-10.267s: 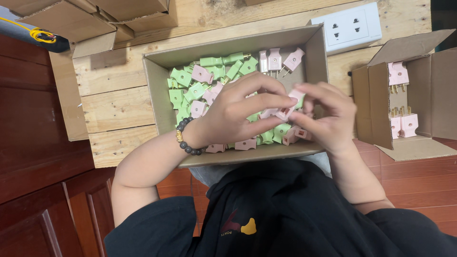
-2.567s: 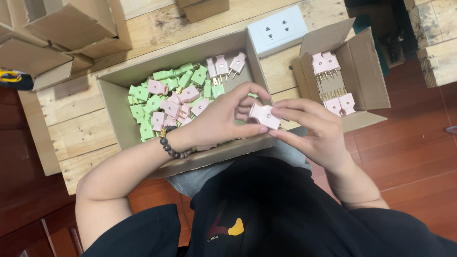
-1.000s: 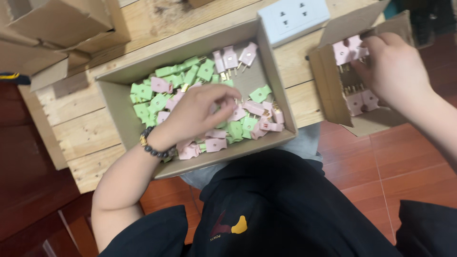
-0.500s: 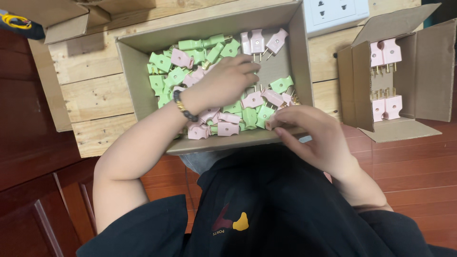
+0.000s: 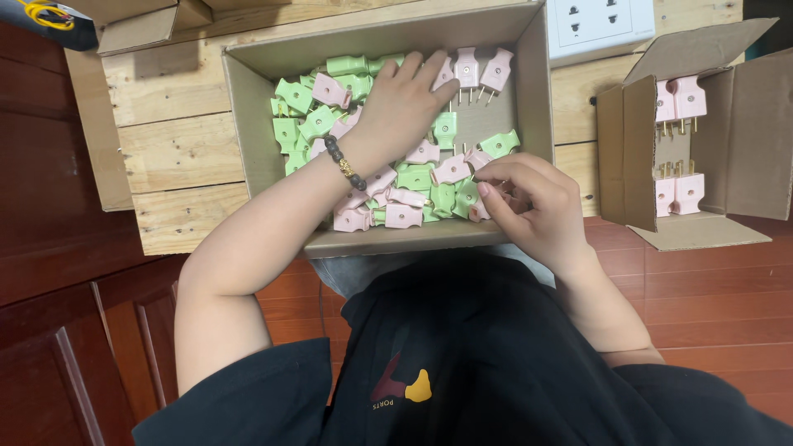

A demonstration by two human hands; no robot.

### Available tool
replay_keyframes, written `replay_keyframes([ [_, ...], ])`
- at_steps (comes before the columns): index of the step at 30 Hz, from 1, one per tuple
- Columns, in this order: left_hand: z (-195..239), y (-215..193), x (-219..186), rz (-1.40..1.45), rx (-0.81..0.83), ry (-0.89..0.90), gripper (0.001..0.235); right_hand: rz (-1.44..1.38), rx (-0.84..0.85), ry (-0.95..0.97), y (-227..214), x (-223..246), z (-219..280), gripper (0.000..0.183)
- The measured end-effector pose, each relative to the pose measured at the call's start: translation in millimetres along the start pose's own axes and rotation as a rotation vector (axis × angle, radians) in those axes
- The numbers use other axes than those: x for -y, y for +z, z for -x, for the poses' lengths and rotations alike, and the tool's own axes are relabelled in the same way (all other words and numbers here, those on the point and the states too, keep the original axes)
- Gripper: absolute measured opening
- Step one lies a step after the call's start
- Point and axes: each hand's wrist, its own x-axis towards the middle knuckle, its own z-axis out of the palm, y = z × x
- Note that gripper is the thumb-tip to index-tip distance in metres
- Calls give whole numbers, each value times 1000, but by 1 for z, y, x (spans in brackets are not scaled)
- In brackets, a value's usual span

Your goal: The person picks up pink and green power plugs from a large cardboard box and places them into smaller cardboard boxes on a wooden table.

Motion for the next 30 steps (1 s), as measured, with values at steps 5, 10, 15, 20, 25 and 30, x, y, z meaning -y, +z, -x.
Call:
replay_keyframes([
  [5,-3,9,4,-105,-60,-8,54,-14,18,27,-1,-1,1,3],
  [10,-10,-4,6,76,104,-16,43,-40,59,74,-13,2,-10,6],
  [15,-11,-1,21,417,111,74,40,6,-36,-11,-25,10,-39,9],
  [20,-16,-24,17,472,140,-7,59,-27,-60,55,-14,4,-59,8],
  [25,-12,-27,15,387,176,-53,28,-103,9,176,-4,-6,-59,7],
  [30,-9,-45,21,249,45,50,18,-72,-6,163,-5,-3,-58,7],
])
